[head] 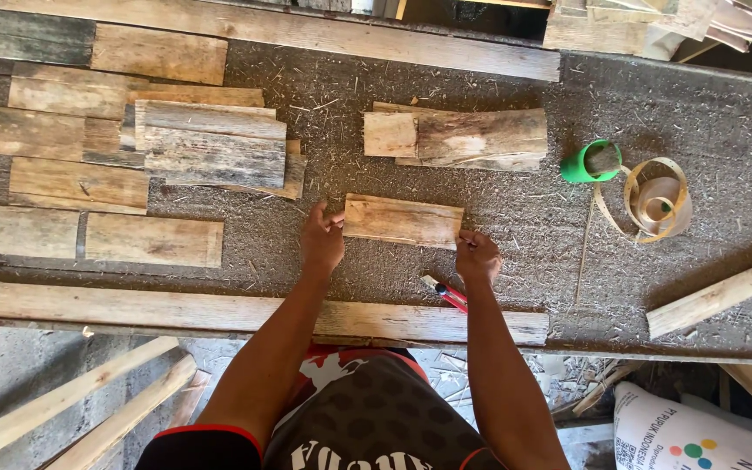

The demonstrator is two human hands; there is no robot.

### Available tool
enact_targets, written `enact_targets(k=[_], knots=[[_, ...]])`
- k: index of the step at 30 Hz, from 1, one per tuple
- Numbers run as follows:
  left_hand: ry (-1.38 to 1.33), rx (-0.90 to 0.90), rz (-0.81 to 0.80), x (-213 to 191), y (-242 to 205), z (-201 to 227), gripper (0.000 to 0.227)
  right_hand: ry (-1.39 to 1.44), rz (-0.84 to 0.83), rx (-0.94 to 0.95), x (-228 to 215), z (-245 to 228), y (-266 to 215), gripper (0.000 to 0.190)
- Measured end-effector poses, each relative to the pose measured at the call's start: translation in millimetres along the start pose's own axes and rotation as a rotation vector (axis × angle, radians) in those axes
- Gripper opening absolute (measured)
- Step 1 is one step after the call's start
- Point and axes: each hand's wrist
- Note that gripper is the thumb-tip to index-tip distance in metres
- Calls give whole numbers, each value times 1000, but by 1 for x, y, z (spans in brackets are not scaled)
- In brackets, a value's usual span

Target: Cutting and measuring small wood or bamboo slats using a utility knife on a workshop bench.

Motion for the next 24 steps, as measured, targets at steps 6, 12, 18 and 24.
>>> enact_targets(k=[6, 12, 18, 24], knots=[[150, 27, -19, 0, -10, 6, 55, 170, -7, -36, 1, 5, -2, 26], [-25, 134, 126, 12, -11, -17, 45, 398, 15, -132, -3, -8, -24, 21], [-478, -237, -27, -8, -25, 2, 27, 578, -6, -186, 2, 1, -22, 17], [-397, -232, -373, -38, -30, -17, 32, 666, -81, -287, 7, 11, -11, 19]])
Point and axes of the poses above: each hand's wrist, its own y-axis towards the middle knuckle, its own x-axis out of the palm, z = x × y, and after that the axes turned 14 degrees about -z, right-handed
